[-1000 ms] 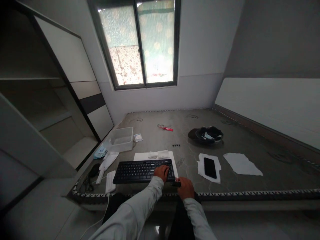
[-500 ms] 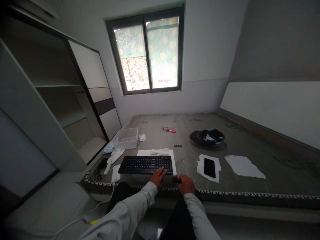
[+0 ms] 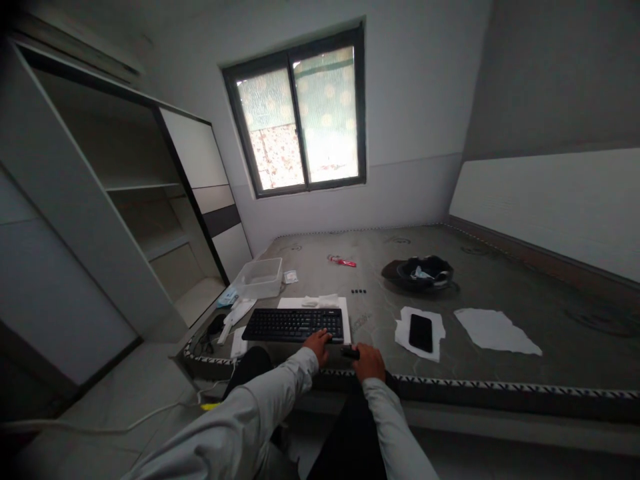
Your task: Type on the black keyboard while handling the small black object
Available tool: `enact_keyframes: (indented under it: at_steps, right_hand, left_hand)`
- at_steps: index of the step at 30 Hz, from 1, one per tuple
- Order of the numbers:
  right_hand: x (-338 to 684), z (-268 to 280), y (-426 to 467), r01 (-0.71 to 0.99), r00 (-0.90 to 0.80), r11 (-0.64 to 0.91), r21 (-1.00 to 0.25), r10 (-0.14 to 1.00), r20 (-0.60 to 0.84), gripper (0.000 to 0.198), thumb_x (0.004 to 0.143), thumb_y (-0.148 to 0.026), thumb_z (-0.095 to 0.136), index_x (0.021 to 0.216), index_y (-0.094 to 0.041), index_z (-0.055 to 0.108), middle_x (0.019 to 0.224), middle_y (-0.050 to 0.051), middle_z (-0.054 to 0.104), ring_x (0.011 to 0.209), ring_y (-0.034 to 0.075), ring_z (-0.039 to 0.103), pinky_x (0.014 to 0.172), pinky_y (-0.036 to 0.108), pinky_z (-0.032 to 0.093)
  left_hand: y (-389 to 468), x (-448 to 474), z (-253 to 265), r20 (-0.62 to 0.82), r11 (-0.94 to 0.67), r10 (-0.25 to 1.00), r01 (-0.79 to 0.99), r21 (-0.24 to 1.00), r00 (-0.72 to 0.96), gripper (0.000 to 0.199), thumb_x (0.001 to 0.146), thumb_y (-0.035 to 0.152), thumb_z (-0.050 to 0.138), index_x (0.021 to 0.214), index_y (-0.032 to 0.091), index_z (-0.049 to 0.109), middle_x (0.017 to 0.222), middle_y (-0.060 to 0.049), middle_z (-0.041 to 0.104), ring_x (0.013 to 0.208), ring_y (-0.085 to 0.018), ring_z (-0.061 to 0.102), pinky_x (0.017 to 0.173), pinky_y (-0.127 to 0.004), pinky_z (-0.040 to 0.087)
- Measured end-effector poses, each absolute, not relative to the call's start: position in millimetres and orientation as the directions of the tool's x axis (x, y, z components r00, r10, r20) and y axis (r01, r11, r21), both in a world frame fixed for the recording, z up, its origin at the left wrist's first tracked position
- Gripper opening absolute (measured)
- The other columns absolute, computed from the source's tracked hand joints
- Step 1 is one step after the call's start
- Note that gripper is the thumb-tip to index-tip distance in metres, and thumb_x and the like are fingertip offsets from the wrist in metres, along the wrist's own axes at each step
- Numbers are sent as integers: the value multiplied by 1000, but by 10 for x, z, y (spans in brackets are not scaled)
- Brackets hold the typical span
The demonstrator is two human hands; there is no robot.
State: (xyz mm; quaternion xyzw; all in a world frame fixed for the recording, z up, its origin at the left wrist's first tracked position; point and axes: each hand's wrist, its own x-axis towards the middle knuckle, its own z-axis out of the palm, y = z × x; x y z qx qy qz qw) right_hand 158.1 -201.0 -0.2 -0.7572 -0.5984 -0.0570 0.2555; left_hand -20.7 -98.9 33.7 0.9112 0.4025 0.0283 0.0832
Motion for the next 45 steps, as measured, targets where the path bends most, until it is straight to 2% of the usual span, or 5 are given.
enact_keyframes:
  at_steps: [12,20,31,38,45]
  right_hand:
    - [1561,-59,-1968,933,255,-116,-339,880,400,15,86,-20,48,81,-18,62,83,6,66,80,20,58,75,30,33]
    - [1631,-88,-2007,936,279,-145,-319,860,426,19,88,-26,47,77,-19,62,78,6,66,77,20,58,73,30,33]
    - [1712,-226,-2011,950,254,-151,-274,883,394,14,85,-20,50,82,-22,63,86,4,68,82,20,62,75,28,38]
    - [1745,-208,-1996,934,287,-172,-314,884,368,21,88,-23,46,79,-23,65,85,6,70,81,20,64,76,29,40]
    - [1636,-192,-1896,934,245,-102,-341,880,406,16,78,-14,51,79,-23,64,83,5,70,80,22,65,76,32,44]
  left_hand:
    - [-886,-189,595,-143,-655,734,747,113,664,55,75,30,59,130,30,51,144,-2,45,122,-25,51,103,-37,41]
    - [-843,-148,647,-170,-617,764,782,89,622,46,79,32,54,125,33,56,127,-2,62,112,-26,59,96,-41,46]
    - [-710,-163,711,-125,-557,804,810,184,581,37,78,32,52,112,34,67,115,3,68,108,-22,62,98,-35,46]
    - [-631,-188,723,-117,-533,813,809,249,571,35,78,28,51,107,35,69,111,6,70,105,-20,63,98,-32,47]
    - [-706,-220,690,-75,-479,850,825,299,521,32,81,29,50,105,35,70,110,6,71,106,-19,63,98,-30,46]
